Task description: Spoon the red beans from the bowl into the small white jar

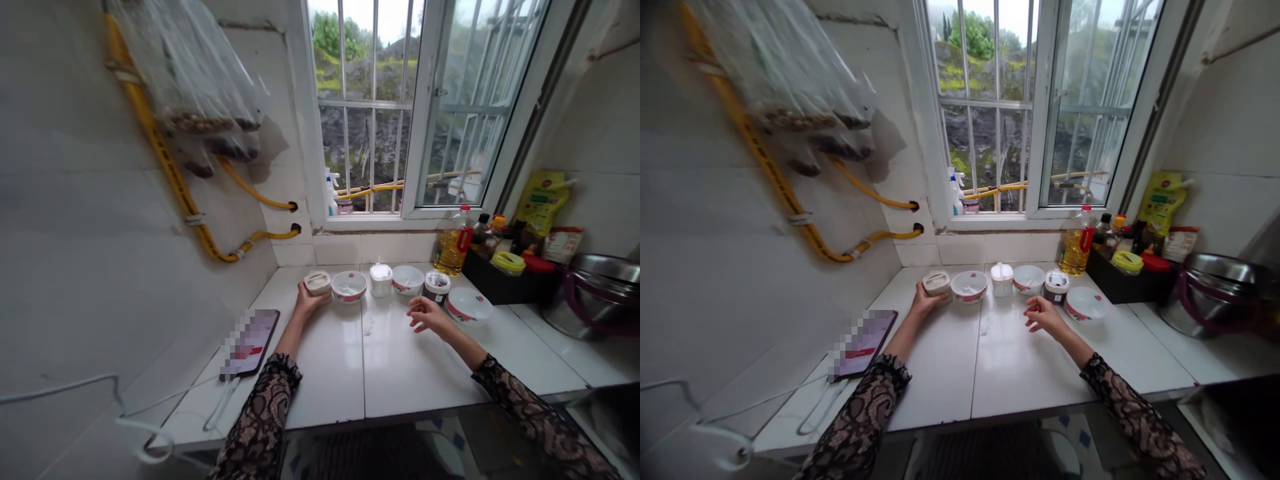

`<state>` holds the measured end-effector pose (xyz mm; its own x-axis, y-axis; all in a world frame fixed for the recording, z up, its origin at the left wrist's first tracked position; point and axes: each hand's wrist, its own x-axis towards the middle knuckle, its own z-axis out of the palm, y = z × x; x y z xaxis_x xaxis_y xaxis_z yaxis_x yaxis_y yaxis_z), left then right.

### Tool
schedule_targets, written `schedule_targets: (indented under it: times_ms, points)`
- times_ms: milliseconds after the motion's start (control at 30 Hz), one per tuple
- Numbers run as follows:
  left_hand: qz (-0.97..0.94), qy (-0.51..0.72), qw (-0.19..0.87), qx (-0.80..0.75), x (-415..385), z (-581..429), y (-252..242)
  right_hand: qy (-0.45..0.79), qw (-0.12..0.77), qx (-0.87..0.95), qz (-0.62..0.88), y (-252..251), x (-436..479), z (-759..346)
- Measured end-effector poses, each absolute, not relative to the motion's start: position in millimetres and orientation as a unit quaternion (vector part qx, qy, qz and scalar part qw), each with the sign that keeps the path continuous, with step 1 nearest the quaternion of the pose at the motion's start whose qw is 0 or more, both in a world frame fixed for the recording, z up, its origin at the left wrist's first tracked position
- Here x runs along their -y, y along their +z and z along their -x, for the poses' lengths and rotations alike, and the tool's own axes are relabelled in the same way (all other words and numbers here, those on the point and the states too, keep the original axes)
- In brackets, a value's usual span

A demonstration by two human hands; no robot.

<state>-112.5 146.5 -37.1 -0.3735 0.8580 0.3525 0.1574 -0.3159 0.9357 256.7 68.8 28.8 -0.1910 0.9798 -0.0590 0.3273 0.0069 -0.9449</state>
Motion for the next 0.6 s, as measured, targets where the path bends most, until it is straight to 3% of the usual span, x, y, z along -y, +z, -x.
schedule_targets:
  times_ms: [167,367,600]
  points:
    - [-0.481,0.642,0.287,-0.524,-155.7,112.3,-35.0,0.328,0.371,0.706,0.506,59.8,-104.3,-241.5]
    - [-0.492,0.635,0.31,-0.508,-162.8,111.2,-36.5,0.185,0.264,0.828,0.458,100.2,-158.2,-208.9]
    - [-0.508,0.619,0.332,-0.498,-165.6,117.9,-38.9,0.146,0.152,0.862,0.461,88.3,-187.9,-190.3]
